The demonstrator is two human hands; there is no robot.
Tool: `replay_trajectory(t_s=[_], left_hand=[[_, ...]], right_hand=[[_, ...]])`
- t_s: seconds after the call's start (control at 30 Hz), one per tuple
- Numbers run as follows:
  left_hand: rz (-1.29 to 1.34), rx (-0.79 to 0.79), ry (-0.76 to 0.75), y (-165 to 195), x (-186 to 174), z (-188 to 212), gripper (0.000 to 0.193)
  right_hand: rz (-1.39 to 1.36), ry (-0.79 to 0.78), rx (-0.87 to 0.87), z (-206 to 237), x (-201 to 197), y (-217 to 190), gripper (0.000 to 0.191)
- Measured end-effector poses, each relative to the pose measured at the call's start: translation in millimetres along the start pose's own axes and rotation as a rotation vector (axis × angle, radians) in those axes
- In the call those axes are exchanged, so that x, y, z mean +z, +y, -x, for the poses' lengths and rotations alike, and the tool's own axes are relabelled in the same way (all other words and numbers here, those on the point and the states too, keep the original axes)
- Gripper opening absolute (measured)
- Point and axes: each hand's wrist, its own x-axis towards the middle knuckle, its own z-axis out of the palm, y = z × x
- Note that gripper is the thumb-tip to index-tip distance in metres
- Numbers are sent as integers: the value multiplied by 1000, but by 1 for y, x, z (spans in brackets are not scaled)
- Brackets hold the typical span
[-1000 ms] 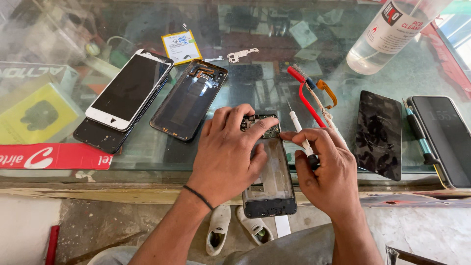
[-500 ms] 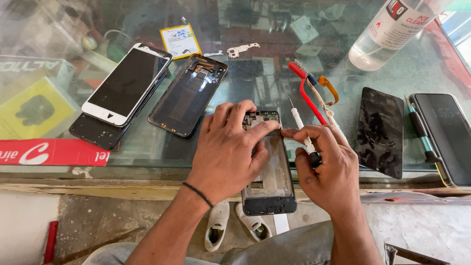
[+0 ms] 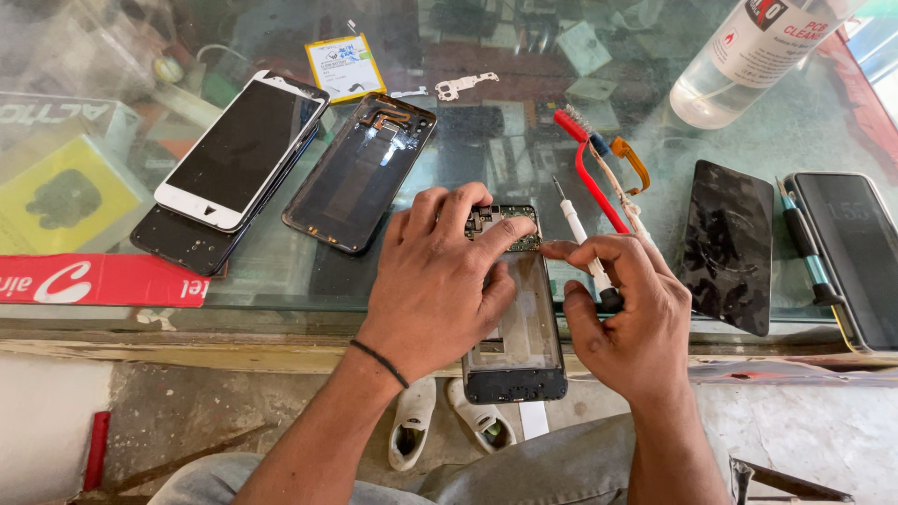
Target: The person uses a screwdriver to remove screws from a disassembled smartphone frame and then scrapes adhesive residue from the inner surface. The person handles the phone frame and screwdriver throughout the task.
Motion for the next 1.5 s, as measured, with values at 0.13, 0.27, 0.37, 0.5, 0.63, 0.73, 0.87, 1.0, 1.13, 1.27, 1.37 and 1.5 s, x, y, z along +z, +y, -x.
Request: replay_trajectory(t_s=[0.13,0.27,0.37,0.5,0.63,0.73,0.87,1.0,1.13,1.27,1.37,1.5], left_hand=[[-3,-1,5,0,0,0,42],[4,2,10,-1,-1,1,43],[7,4,13,-1,0,1,43],[14,-1,16,-2,0,2,43],[6,-1,10,-3,0,3,43],[4,1,5,-4,0,3,43],[0,-4,-6,-5,0,3,43],[5,3,-12,-6,-1,4,44],[0,4,-14,-5,-1,4,42],[-12,9,-11,-3,-2,3,40],[-22,11,-8,-2,-1,4,40],[-37,14,14,0,1,5,37]], right_hand=[[-30,-2,-51,0,0,-1,30],[-45,-7,-60,0,-1,-3,31],[-44,-10,-53,0,0,-4,32],[-40,-13,-61,0,0,-5,32],[-22,-24,-48,0,0,-5,33],[0,-33,7,0,1,-5,32],[-4,-29,-33,0,1,-5,32],[20,-26,-37,0,2,-5,32],[18,-31,-37,-1,1,-6,31],[40,-21,4,-1,0,-7,28],[-124,66,20,2,2,-3,12],[-417,194,-33,7,4,12,31]])
